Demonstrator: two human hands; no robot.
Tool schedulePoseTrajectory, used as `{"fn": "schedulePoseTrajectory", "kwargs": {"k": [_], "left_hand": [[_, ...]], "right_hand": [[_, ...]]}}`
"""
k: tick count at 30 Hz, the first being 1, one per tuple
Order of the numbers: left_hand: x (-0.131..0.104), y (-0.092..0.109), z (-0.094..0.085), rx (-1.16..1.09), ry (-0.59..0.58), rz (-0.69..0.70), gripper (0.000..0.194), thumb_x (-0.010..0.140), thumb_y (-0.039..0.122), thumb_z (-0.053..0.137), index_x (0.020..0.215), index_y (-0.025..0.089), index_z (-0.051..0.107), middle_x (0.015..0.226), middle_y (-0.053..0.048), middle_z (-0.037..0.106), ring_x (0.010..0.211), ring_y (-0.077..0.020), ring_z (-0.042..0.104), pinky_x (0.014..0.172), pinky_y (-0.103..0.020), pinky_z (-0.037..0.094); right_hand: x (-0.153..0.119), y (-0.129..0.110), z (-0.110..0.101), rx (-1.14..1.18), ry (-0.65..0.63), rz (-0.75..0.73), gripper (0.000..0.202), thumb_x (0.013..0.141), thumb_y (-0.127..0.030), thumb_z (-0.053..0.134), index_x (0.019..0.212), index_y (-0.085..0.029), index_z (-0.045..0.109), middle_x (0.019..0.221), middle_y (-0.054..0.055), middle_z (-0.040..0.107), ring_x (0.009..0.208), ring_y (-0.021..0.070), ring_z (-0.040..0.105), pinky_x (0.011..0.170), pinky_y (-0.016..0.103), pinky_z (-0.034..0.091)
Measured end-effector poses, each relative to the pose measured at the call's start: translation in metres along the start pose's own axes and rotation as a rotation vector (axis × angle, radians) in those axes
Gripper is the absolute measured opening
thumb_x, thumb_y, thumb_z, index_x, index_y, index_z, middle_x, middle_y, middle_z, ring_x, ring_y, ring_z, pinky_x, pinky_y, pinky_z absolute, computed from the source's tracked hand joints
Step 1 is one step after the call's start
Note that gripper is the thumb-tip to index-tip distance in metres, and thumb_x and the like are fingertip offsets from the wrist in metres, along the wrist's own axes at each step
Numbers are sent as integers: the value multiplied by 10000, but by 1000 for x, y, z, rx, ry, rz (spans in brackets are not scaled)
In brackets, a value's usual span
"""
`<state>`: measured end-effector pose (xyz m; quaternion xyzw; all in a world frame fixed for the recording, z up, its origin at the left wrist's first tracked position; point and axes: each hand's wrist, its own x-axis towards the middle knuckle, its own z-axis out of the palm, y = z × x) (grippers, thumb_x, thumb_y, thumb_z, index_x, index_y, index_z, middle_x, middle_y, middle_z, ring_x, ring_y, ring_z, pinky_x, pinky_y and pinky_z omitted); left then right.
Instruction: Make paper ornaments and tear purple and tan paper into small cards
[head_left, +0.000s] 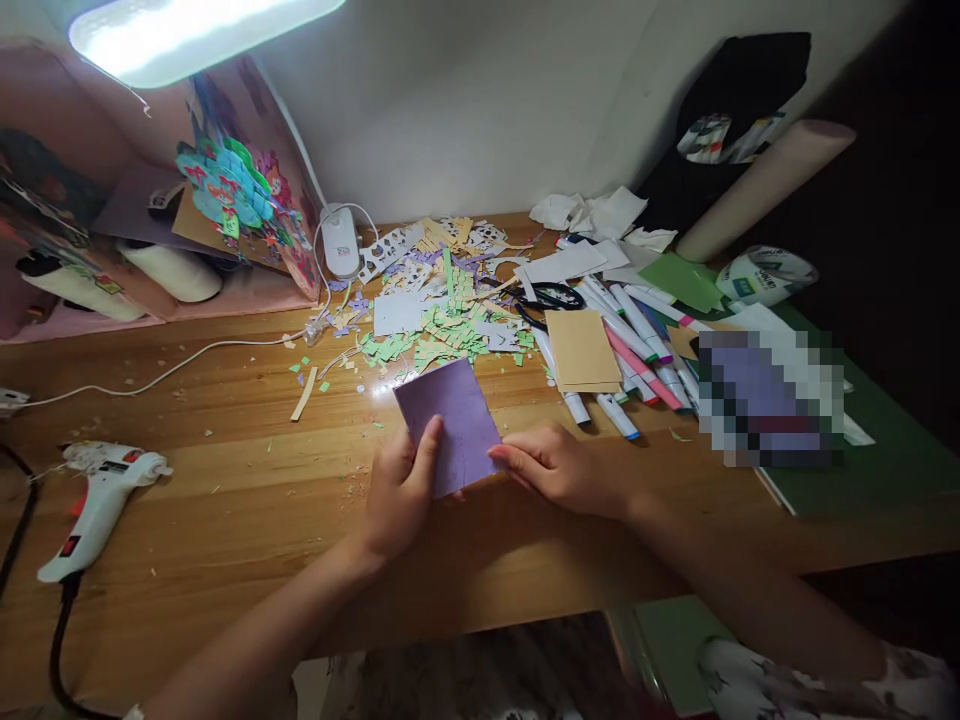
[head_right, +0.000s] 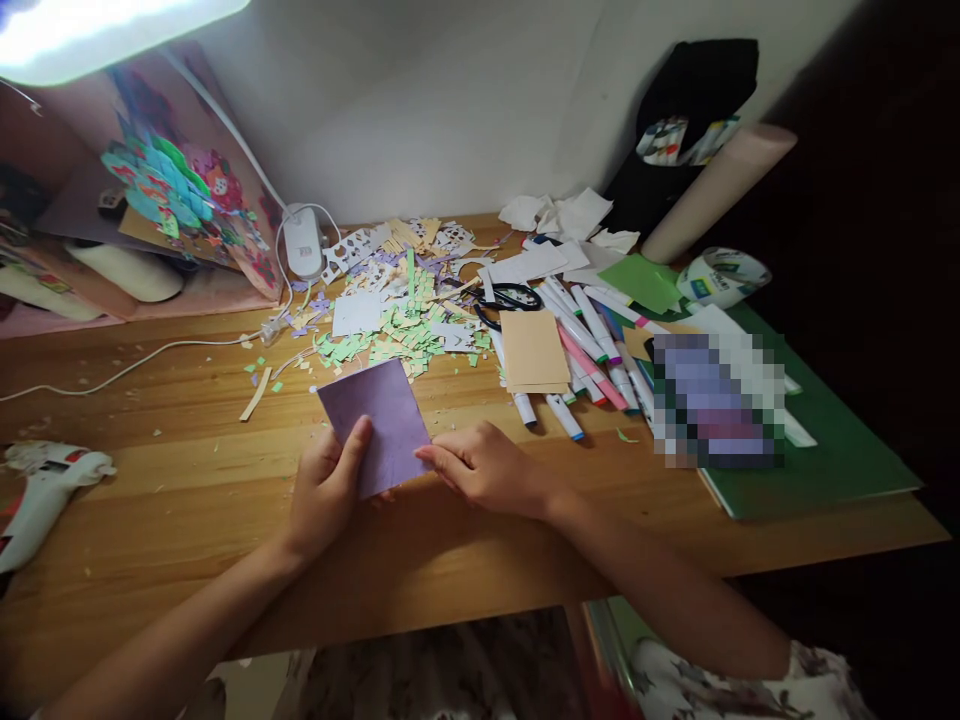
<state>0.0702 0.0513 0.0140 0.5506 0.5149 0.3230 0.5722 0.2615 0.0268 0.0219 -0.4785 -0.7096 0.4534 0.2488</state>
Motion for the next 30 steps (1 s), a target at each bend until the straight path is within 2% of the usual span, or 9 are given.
{"fn": "schedulePoseTrajectory", "kwargs": {"k": [5, 9, 11, 13, 14, 17, 20, 23, 30], "left_hand": [[2, 8, -3, -47, -37, 90, 323, 834, 428, 501, 697, 142, 559, 641, 13, 571, 571, -93, 512, 522, -202, 418], [4, 8, -5, 27, -37, 163, 287, 862, 398, 464, 830, 137, 579, 791, -36, 643, 701, -139, 594, 620, -251, 486], [4, 12, -7, 165, 91, 363, 301, 844, 347, 514, 1071, 149, 515, 1076, -102, 613, 949, -195, 595, 793, -332, 495], [1, 21, -11, 429, 257, 651, 517, 799, 297, 592, 1248, 164, 374, 1319, -155, 447, 1212, -246, 436, 994, -438, 373], [-2, 27, -14, 594, 264, 777, 561, 790, 268, 608, 1277, 174, 345, 1360, -153, 405, 1269, -253, 367, 1058, -477, 277], [-11, 47, -23, 988, -97, 952, 279, 844, 187, 524, 1123, 208, 515, 1124, -51, 613, 1115, -197, 518, 1102, -487, 171], [-22, 60, -32, 1108, -346, 948, 147, 872, 180, 466, 901, 184, 609, 800, 2, 661, 787, -145, 604, 938, -387, 403], [-34, 64, -34, 1067, -309, 954, 156, 863, 186, 475, 824, 169, 625, 715, 1, 645, 684, -138, 579, 731, -315, 453], [-57, 64, -35, 860, -182, 924, 137, 812, 140, 527, 740, 154, 643, 621, 1, 625, 585, -112, 550, 683, -293, 433]], "right_hand": [[-3, -2, -8, 52, -8, -54, 436, 928, -366, 385, 594, -163, 579, 508, -24, 510, 465, 80, 447, 504, 213, 323], [0, 3, -8, 80, 129, -3, 341, 906, -398, 431, 714, -162, 585, 592, -14, 539, 542, 99, 498, 537, 211, 354], [2, 5, -9, -46, 179, -27, 330, 910, -370, 427, 676, -166, 540, 604, -10, 527, 561, 104, 484, 548, 219, 337], [3, 3, -10, -218, 111, -115, 325, 920, -326, 405, 655, -168, 509, 600, -9, 506, 566, 108, 458, 547, 229, 310], [3, 0, -11, -298, 49, -167, 312, 921, -305, 399, 662, -168, 505, 603, -7, 505, 567, 110, 450, 546, 232, 300], [-1, -19, -10, -494, -84, -261, 241, 924, -247, 384, 752, -166, 532, 652, 6, 545, 591, 118, 466, 558, 242, 291], [-8, -41, -4, -651, -61, -339, 223, 925, -212, 361, 807, -170, 545, 678, 13, 568, 603, 123, 473, 563, 258, 278], [-15, -55, 4, -783, 12, -445, 252, 909, -205, 366, 730, -172, 540, 628, 6, 549, 556, 122, 438, 534, 282, 244], [-20, -64, 5, -868, 73, -656, 265, 841, -164, 413, 585, -187, 475, 521, -26, 490, 494, 111, 383, 499, 297, 213]]}}
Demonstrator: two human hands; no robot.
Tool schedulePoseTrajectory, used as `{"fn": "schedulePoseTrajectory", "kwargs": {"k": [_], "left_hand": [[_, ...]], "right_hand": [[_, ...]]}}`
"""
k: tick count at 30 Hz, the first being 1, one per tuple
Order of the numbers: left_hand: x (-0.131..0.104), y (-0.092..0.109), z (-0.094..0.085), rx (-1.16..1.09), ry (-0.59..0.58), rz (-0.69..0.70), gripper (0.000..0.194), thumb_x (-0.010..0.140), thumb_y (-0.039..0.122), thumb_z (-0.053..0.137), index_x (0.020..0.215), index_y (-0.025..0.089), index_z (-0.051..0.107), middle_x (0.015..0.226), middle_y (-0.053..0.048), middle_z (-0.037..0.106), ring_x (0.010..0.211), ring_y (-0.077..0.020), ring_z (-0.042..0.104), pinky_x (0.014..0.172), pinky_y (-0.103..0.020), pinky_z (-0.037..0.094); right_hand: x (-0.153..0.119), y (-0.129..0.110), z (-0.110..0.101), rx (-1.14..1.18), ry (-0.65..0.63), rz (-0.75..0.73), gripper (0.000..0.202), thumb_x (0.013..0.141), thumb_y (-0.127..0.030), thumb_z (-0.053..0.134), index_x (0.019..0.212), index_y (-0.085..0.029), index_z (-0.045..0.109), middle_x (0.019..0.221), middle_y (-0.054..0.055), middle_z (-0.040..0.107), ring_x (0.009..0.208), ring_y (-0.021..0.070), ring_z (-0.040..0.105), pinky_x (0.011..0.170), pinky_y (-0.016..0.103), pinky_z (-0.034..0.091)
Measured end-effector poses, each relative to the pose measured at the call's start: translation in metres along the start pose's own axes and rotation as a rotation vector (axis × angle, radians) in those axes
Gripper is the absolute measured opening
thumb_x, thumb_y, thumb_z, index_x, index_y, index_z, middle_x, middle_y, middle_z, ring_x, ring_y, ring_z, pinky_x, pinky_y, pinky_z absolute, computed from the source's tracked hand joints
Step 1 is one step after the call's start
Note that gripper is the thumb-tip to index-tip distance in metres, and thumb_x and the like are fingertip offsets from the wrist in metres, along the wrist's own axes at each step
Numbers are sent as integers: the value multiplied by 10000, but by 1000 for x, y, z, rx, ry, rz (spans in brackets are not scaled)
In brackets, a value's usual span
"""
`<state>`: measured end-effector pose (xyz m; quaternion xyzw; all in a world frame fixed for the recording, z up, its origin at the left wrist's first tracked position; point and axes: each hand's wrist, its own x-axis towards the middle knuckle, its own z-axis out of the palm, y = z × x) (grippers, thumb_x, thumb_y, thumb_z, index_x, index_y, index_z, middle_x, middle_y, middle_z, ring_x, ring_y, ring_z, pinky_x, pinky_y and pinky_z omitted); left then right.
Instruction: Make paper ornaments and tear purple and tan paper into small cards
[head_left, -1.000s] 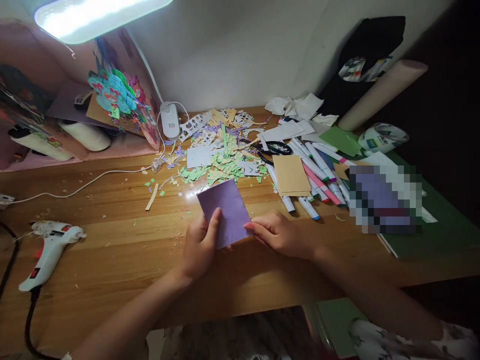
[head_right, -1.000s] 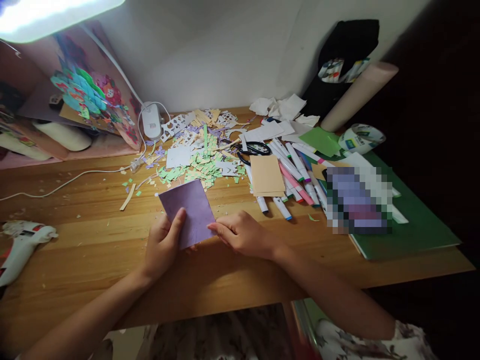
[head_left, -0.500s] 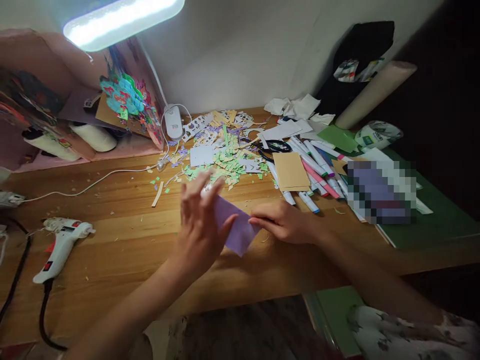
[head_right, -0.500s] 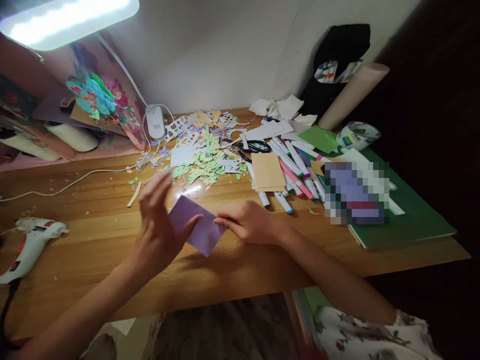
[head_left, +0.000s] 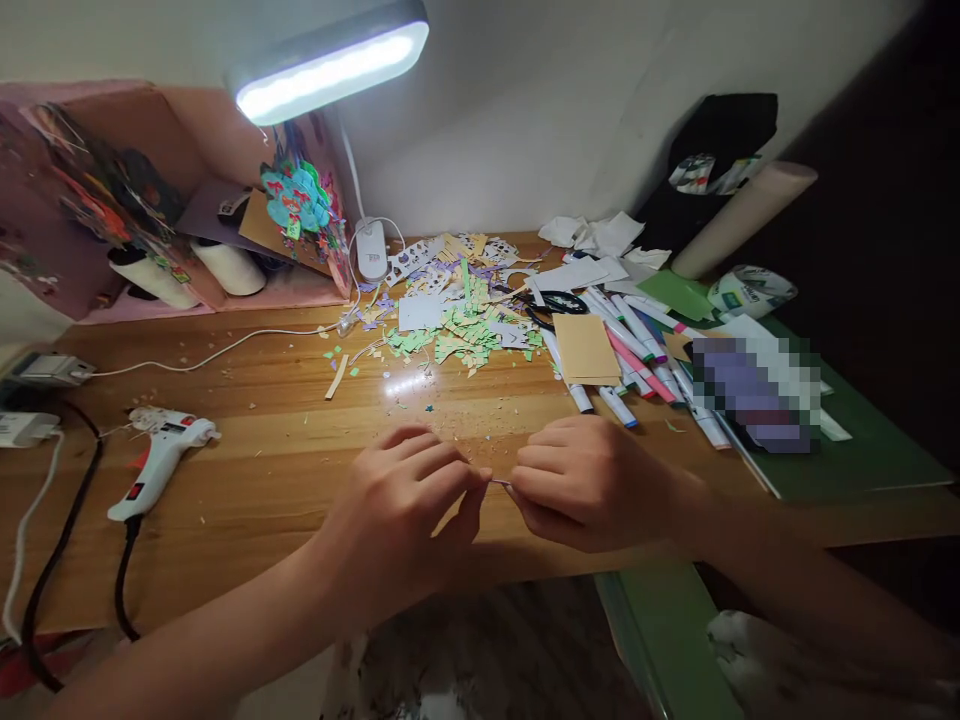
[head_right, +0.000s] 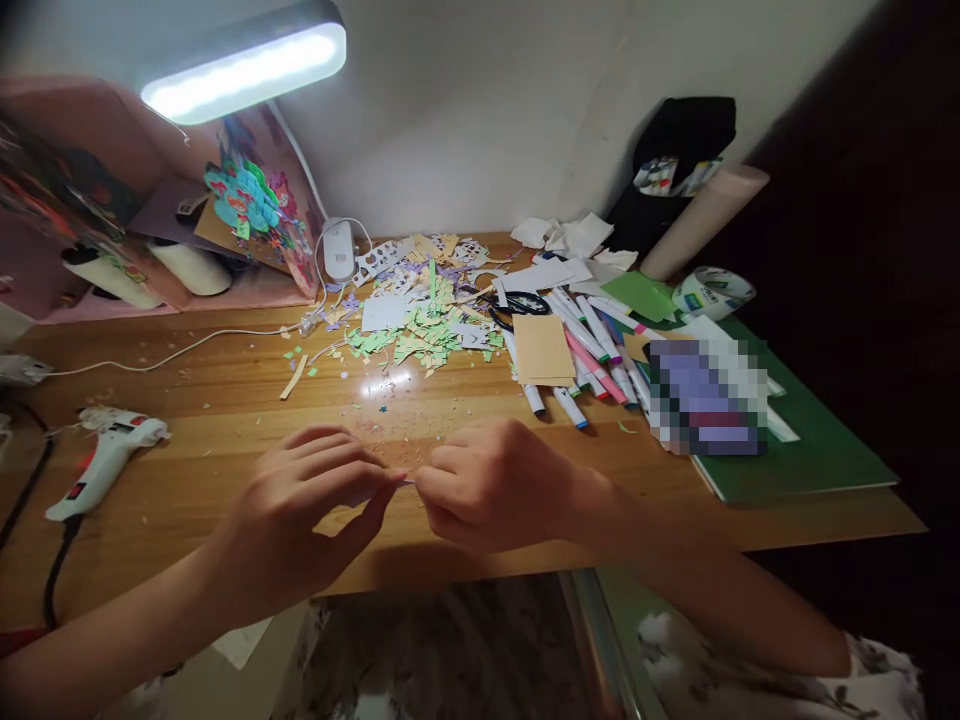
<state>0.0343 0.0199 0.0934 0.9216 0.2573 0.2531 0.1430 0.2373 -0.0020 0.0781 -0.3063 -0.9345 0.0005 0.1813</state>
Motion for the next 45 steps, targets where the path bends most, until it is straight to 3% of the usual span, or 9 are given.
{"fn": "schedulePoseTrajectory", "kwargs": {"k": [11, 16, 19, 26, 29, 33, 36, 39, 45], "left_hand": [[-35, -23, -27, 86, 168, -164, 144, 751, 119, 606, 862, 201, 647, 779, 7, 682, 718, -124, 616, 735, -268, 459], [-30, -16, -13, -150, 113, -292, 349, 769, 302, 636, 1099, 206, 580, 985, -29, 684, 864, -149, 631, 758, -238, 472], [-25, -8, 2, -334, 89, -397, 137, 823, 300, 565, 833, 188, 642, 682, 28, 648, 589, -87, 566, 556, -171, 420], [-25, -6, 17, -776, 94, -791, 348, 821, 404, 513, 587, 147, 535, 532, 37, 432, 517, -75, 376, 454, -182, 286], [-19, -11, 21, -800, 233, -878, 322, 807, 409, 528, 628, 145, 574, 583, 27, 514, 572, -94, 442, 505, -185, 340], [-14, -23, 27, -836, 330, -900, 301, 832, 418, 492, 853, 143, 613, 717, -16, 629, 643, -136, 552, 577, -231, 441], [-14, -28, 30, -611, 342, -779, 353, 841, 392, 489, 1110, 165, 520, 1052, -102, 627, 944, -206, 594, 769, -335, 478], [-15, -24, 31, -65, 247, -582, 500, 789, 429, 572, 1221, 212, 446, 1372, -156, 394, 1281, -281, 347, 1017, -481, 279], [-21, -15, 35, 282, 11, -384, 1037, 621, 565, 679, 1402, 139, 147, 1381, -236, 362, 1297, -361, 304, 1042, -549, 141]], "right_hand": [[-19, 8, -20, 222, -60, 24, 272, 831, -112, 412, 575, -199, 384, 509, -30, 434, 492, 104, 343, 508, 276, 232], [-14, 11, -15, 318, -119, 85, 262, 879, -161, 421, 620, -194, 400, 547, -29, 413, 524, 100, 370, 526, 260, 241], [-12, 11, -4, 331, -60, 102, 295, 903, -217, 433, 613, -192, 386, 550, -35, 386, 524, 98, 360, 523, 264, 222], [-19, 14, 11, 339, 186, 322, 411, 901, -328, 473, 532, -182, 365, 488, -45, 341, 483, 92, 343, 508, 264, 222], [-14, 15, 18, 661, 200, 623, 358, 913, -421, 401, 655, -184, 471, 581, -20, 477, 548, 105, 466, 540, 245, 322], [-1, 11, 27, 1444, -60, 811, 392, 751, -494, 614, 960, -176, 520, 825, 31, 627, 729, 161, 628, 635, 269, 473], [6, 9, 31, 1533, -69, 927, 355, 714, -421, 672, 902, -138, 572, 763, 44, 655, 715, 172, 654, 624, 269, 493], [8, 13, 29, 1372, 19, 942, 248, 744, -358, 648, 832, -129, 618, 716, 46, 670, 636, 140, 631, 532, 228, 448], [7, 19, 17, 1318, 8, 904, 210, 720, -334, 681, 733, -133, 621, 598, 1, 609, 551, 106, 564, 486, 204, 390]]}}
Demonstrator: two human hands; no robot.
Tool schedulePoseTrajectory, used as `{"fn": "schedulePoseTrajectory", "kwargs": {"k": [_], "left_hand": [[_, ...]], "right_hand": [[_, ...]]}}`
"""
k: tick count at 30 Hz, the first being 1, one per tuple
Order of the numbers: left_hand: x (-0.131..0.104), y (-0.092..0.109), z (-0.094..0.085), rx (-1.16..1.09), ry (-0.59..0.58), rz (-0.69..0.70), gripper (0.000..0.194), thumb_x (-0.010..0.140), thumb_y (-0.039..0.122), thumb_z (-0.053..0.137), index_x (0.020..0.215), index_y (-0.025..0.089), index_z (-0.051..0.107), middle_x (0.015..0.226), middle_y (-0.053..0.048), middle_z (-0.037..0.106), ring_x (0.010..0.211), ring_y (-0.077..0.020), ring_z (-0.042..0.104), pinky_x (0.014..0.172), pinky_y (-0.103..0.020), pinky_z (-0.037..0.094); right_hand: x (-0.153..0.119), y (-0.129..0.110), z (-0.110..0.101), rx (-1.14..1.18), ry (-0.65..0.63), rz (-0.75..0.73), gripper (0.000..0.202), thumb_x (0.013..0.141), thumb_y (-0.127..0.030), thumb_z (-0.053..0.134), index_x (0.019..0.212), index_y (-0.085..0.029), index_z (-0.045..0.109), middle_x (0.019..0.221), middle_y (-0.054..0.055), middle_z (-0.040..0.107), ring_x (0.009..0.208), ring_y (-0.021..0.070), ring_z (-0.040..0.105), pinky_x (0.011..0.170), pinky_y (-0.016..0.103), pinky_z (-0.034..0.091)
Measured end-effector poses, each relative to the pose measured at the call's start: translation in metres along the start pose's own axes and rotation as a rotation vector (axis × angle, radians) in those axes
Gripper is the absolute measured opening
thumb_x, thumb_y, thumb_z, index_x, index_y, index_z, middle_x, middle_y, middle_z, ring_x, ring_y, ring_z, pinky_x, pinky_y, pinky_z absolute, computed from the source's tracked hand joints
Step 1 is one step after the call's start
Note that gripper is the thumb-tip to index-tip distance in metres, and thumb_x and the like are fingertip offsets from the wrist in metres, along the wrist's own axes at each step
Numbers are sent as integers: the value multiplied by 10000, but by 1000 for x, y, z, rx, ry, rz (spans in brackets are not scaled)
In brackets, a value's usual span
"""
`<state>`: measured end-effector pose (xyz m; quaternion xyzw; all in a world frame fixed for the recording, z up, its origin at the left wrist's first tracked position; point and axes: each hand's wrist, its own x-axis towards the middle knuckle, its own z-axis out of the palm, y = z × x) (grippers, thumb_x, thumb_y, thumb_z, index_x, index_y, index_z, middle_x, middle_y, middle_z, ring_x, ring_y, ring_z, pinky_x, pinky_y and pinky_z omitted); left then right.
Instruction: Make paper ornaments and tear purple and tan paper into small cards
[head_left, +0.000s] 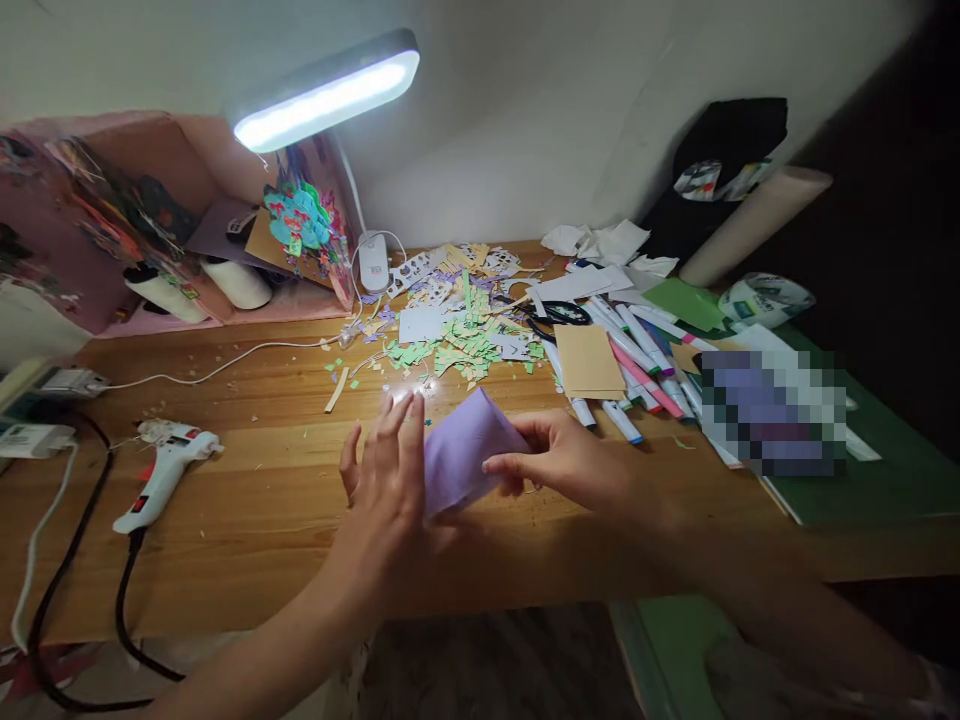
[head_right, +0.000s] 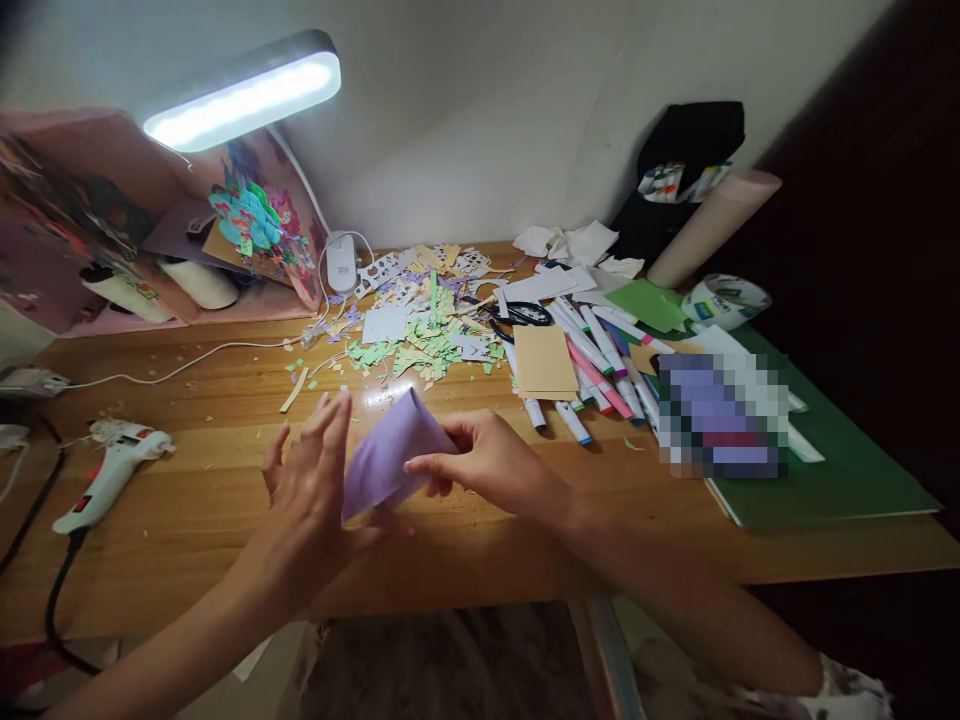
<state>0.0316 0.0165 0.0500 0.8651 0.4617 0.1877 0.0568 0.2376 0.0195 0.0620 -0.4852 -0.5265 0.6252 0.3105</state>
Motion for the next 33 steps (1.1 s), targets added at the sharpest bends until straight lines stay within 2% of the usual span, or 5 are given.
{"fn": "schedulePoseTrajectory", "kwargs": {"k": [6, 12, 19, 23, 33], "left_hand": [[4, -3, -2, -345, -208, -20, 439, 871, 211, 416, 1306, 171, 372, 1081, -104, 647, 953, -199, 609, 854, -379, 442], [8, -20, 13, -649, -214, -319, 314, 906, 290, 360, 1127, 136, 521, 1012, -111, 663, 916, -207, 631, 757, -345, 522], [23, -26, 44, 46, -82, 81, 524, 842, 90, 383, 1357, 161, 320, 1440, -152, 309, 1338, -273, 259, 1047, -491, 291], [41, -27, 52, 181, -274, 217, 447, 863, 89, 345, 1307, 108, 395, 1330, -137, 476, 1167, -236, 482, 922, -382, 444], [49, -30, 58, 343, -245, 311, 438, 897, 157, 339, 1332, 134, 386, 1290, -126, 508, 984, -220, 550, 770, -343, 488]], "right_hand": [[12, 9, -14, -22, -42, -44, 277, 709, -404, 685, 702, -146, 585, 584, -38, 510, 481, 68, 465, 436, 185, 358], [33, 36, -32, -184, 181, -5, 264, 763, -425, 604, 794, -166, 560, 586, -41, 513, 481, 87, 464, 428, 195, 350], [41, 46, -36, -410, 218, -143, 180, 818, -235, 531, 959, -184, 631, 963, 32, 652, 854, 148, 581, 731, 260, 417], [42, 50, -35, -472, 295, -102, 195, 835, -251, 505, 1001, -195, 591, 872, 16, 651, 731, 143, 580, 633, 248, 403], [36, 49, -23, -553, 343, -75, 128, 848, -206, 476, 890, -216, 596, 841, 8, 681, 706, 151, 615, 600, 235, 392]]}}
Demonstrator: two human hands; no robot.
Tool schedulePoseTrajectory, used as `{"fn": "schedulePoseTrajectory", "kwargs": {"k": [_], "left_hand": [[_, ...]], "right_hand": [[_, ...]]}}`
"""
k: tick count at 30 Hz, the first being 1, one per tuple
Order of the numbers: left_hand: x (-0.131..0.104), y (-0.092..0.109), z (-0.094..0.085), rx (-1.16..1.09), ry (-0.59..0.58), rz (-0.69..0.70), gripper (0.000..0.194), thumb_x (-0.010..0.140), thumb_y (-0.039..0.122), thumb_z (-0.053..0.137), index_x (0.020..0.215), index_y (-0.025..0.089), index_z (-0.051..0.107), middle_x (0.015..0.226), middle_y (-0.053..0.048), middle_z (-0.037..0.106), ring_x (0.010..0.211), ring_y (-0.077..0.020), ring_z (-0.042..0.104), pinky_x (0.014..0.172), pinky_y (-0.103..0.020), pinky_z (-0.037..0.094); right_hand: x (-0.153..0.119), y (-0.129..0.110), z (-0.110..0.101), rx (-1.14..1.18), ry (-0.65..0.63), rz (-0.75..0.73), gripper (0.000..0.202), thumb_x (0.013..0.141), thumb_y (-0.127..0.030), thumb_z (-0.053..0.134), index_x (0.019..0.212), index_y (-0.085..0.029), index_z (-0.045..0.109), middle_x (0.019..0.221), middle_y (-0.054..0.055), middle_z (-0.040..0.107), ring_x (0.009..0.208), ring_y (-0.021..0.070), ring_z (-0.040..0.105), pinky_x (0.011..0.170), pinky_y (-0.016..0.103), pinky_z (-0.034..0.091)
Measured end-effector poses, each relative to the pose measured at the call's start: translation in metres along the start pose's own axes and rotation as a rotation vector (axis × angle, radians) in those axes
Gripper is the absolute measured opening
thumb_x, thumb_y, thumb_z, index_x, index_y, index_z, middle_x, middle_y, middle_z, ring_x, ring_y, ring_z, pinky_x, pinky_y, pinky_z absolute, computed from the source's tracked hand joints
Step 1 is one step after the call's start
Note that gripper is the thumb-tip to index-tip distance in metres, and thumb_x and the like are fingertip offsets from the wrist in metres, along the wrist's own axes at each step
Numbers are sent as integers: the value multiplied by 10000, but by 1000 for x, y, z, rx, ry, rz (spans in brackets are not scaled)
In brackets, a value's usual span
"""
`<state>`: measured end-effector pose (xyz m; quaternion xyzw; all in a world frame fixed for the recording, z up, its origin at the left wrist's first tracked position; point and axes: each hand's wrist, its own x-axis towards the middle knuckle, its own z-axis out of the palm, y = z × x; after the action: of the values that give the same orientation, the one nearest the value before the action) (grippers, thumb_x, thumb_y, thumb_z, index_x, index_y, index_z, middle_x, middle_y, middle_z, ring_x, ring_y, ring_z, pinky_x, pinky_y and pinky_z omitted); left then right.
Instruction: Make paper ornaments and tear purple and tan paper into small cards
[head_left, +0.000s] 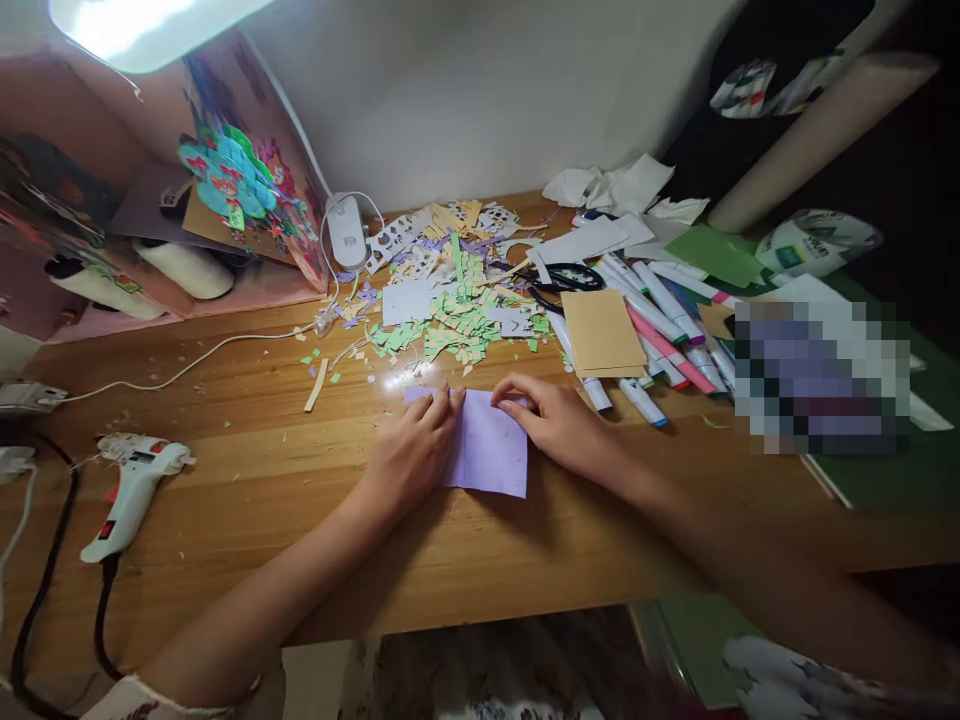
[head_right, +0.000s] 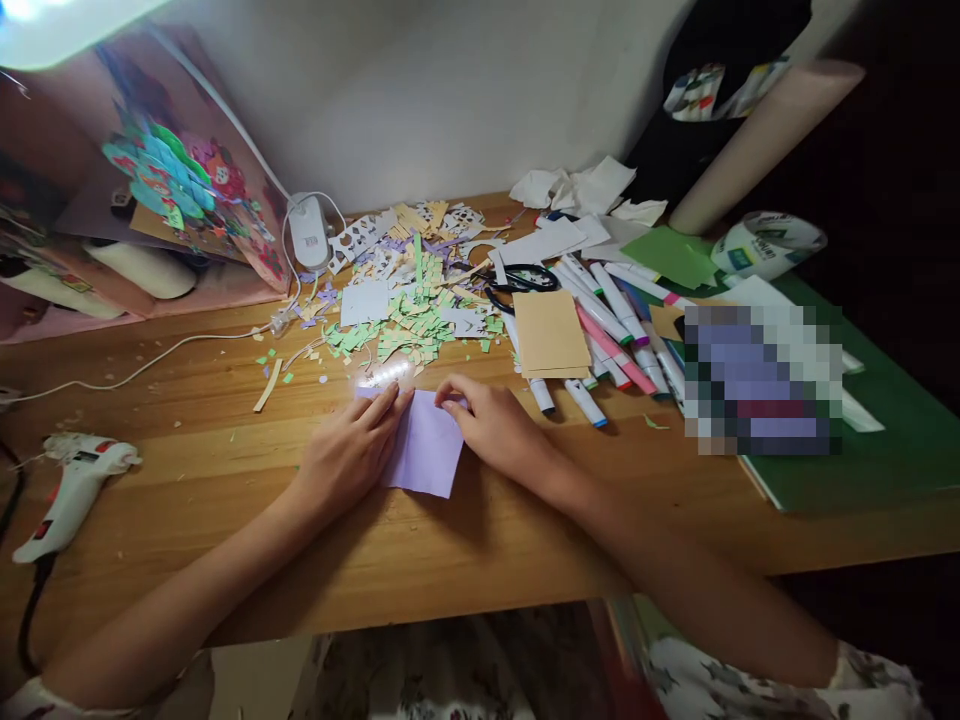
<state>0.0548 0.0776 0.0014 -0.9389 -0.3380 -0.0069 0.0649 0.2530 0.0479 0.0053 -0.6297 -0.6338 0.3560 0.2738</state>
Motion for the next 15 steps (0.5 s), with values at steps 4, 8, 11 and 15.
{"fn": "schedulePoseTrajectory", "kwargs": {"k": [4, 8, 11, 15], "left_hand": [[1, 1, 1, -5, 21, 6, 428, 896, 160, 343, 1318, 144, 410, 1272, -124, 525, 977, -218, 556, 780, -344, 482], [0, 1, 3, 1, 31, 1, 433, 901, 166, 343, 1331, 156, 391, 1281, -110, 522, 1018, -217, 546, 802, -336, 472], [0, 1, 3, -9, 16, -4, 440, 902, 174, 343, 1339, 141, 379, 1306, -109, 503, 1030, -226, 536, 791, -343, 475], [0, 1, 1, -52, -25, -44, 454, 903, 187, 351, 1356, 158, 357, 1337, -95, 478, 1023, -232, 528, 787, -352, 472]], "right_hand": [[-8, -5, 3, -70, 30, -17, 147, 839, -170, 480, 892, -224, 607, 798, 6, 685, 704, 166, 629, 584, 237, 393], [-15, -5, 4, -52, 31, -24, 165, 846, -158, 473, 929, -223, 600, 841, 13, 689, 733, 166, 635, 623, 245, 420], [-14, -1, 3, 17, 47, -8, 166, 863, -187, 462, 974, -215, 581, 935, 25, 678, 817, 167, 629, 687, 257, 437], [-7, 4, -2, 212, -88, 36, 180, 841, -286, 515, 991, -199, 560, 910, 26, 656, 689, 133, 600, 572, 225, 438]]}}
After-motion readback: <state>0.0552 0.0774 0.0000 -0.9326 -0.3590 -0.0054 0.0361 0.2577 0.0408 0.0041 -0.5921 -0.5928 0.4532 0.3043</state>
